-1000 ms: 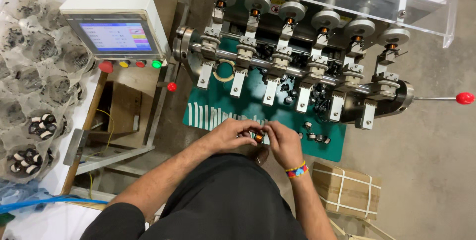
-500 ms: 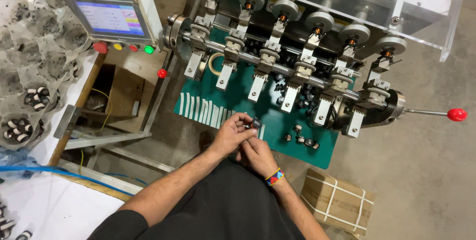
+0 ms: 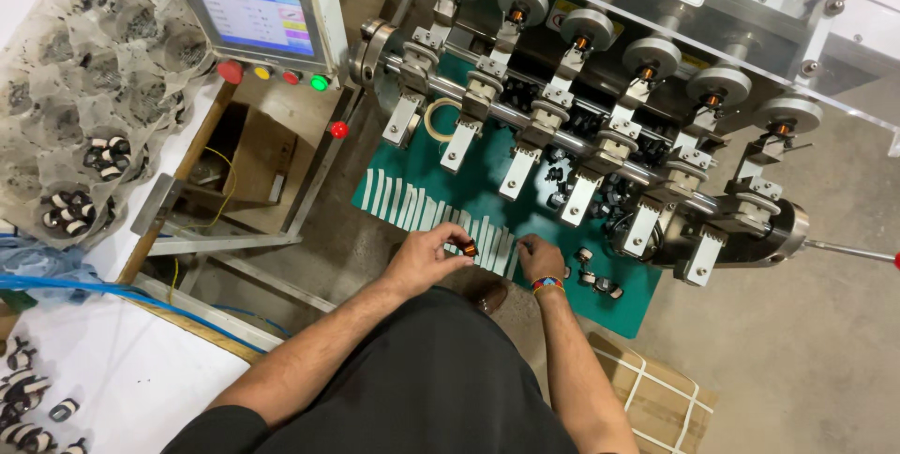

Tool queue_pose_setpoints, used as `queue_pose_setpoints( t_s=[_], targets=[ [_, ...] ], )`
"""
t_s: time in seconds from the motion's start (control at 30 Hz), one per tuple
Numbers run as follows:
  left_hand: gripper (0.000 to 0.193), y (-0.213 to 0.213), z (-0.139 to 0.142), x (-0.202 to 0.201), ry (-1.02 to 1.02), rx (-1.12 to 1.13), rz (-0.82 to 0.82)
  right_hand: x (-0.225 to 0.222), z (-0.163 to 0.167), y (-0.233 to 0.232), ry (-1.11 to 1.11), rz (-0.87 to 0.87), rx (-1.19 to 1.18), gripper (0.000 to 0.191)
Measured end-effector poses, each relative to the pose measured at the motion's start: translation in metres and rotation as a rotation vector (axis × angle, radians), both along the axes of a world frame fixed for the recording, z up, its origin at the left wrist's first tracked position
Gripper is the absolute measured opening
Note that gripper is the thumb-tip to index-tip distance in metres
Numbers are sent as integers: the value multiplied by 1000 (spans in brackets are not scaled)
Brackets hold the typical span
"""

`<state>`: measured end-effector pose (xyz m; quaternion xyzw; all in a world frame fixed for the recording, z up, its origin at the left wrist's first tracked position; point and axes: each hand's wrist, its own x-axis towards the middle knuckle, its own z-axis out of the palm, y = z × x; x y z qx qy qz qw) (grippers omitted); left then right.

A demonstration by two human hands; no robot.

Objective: The person assembles small electronic components by hand, placing cylindrical parts into slots on a green fixture and adjusting machine parts. They wipe the fixture with a cloth and continue handling components throughout the clip.

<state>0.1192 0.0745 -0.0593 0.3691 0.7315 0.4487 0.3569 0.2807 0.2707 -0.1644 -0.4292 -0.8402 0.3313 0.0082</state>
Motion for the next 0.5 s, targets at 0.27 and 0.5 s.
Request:
queue_pose_setpoints(
  t_s=[0.27, 0.5],
  targets=[
    [59, 3, 4, -33, 302, 267, -212, -5, 104, -89, 377, 141, -133, 19],
    [53, 12, 20, -47, 343, 310, -426, -37, 136, -92, 406, 152, 162, 32]
  ],
)
